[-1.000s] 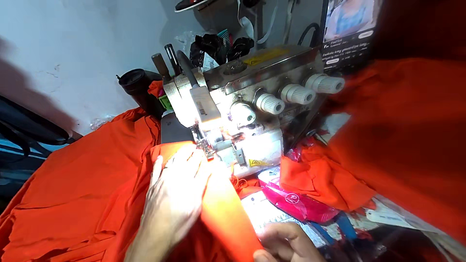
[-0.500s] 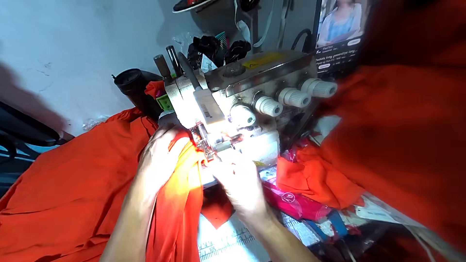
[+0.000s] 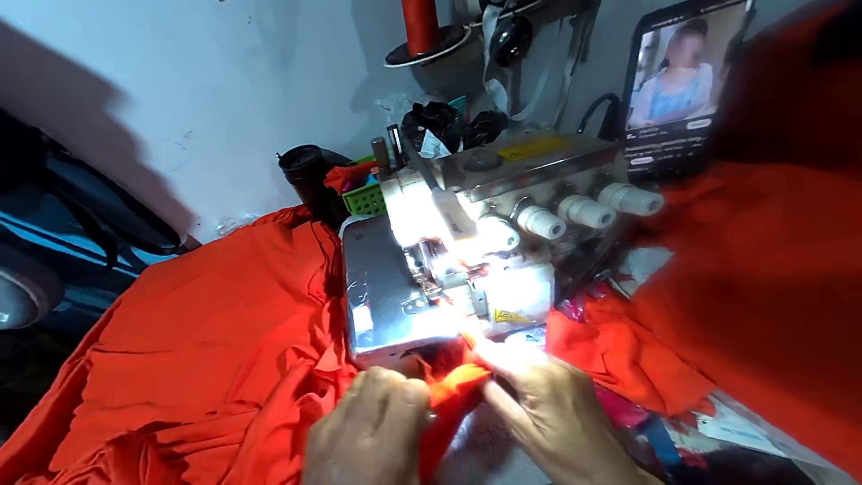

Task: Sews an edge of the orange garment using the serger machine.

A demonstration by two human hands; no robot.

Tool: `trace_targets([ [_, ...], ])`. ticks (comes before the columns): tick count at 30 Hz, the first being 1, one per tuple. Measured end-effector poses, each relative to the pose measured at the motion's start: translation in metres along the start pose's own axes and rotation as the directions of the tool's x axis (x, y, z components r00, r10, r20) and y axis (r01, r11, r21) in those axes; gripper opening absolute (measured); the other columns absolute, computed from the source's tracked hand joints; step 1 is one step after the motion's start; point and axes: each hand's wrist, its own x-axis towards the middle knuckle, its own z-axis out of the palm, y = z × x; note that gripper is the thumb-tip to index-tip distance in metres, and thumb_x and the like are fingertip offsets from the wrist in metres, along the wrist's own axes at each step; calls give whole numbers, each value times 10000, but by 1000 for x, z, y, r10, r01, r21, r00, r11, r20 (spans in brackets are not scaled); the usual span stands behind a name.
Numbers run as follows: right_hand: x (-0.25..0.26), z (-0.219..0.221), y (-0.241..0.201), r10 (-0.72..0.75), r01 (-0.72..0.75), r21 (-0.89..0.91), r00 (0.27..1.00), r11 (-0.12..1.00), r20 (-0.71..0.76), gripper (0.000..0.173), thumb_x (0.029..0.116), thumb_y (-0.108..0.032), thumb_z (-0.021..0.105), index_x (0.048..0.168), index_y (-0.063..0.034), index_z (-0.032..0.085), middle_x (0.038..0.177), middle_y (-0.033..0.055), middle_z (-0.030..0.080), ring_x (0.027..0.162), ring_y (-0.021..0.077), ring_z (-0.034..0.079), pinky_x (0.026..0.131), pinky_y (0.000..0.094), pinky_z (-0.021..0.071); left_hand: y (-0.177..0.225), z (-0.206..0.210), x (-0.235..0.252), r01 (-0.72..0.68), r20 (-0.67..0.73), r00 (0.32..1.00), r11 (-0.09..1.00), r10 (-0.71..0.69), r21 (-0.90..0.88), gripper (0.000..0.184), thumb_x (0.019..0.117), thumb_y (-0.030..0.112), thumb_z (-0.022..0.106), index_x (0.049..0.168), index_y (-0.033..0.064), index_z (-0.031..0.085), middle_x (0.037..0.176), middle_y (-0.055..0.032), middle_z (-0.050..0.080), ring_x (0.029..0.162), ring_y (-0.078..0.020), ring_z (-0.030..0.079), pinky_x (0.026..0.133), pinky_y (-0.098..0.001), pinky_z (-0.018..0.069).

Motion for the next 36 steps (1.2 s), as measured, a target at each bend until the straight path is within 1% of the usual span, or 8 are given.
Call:
trace_targets([
  [7,4,-9,8,162,-161,-24,986,987,31,315,892,-150,509,1029,-95,787,801,67,730,713,212,710,580,449,542,15,11,-2,-135,-197,972,990,126,-33,174,1054,146,499,952,110,636,879,-51,645,814,-133,616,676,-194,493],
  [10,3,-14,18,130,-127,-55,990,990,47,369,871,-128,459,1058,-134,777,779,13,700,700,128,669,585,343,524,11,10,-9,-78,-223,973,995,62,-64,175,1026,113,545,936,80,691,881,-95,699,858,-163,675,756,-208,531],
  [12,6,-17,16,147,-143,-78,988,987,49,418,850,-142,468,1116,-175,789,796,-8,715,704,115,671,584,341,515,5,9,-15,-35,-195,981,995,16,-90,171,1018,145,557,957,85,705,930,-117,702,924,-199,679,831,-243,530],
  [16,9,-19,24,127,-121,-141,991,983,30,299,833,-132,485,926,-76,764,733,61,669,671,226,667,538,437,484,-8,-4,-34,71,-152,984,989,-90,-131,244,1039,261,583,1003,55,711,1028,-157,710,1037,-210,669,933,-253,518],
  [21,13,-20,21,140,-137,-147,990,980,13,330,816,-104,493,971,-65,781,772,80,698,707,239,677,578,442,494,-23,-11,-68,284,59,959,954,-279,-97,257,963,186,679,1123,-11,723,1178,-236,673,1045,-301,687,873,-367,577],
  [24,13,-18,20,138,-139,-153,990,978,-16,293,812,-100,506,930,-55,770,710,73,657,643,227,645,546,420,475,-28,-1,-86,285,47,958,958,-284,-24,330,1013,325,614,1162,53,726,1243,-201,683,1134,-267,686,945,-320,563],
  [34,20,-26,39,234,-239,-172,971,956,-48,277,865,-24,514,1006,36,745,802,216,691,742,401,678,625,603,482,-16,-5,-87,310,125,944,951,-306,-17,371,993,299,611,1239,40,712,1327,-222,647,1219,-345,646,988,-407,539],
  [36,12,-37,36,242,-250,-115,967,961,-81,265,847,-43,502,963,34,727,796,171,686,741,303,670,624,514,487,-13,-7,-84,309,115,944,951,-310,26,452,969,388,624,1266,55,702,1329,-193,656,1215,-351,646,970,-443,541],
])
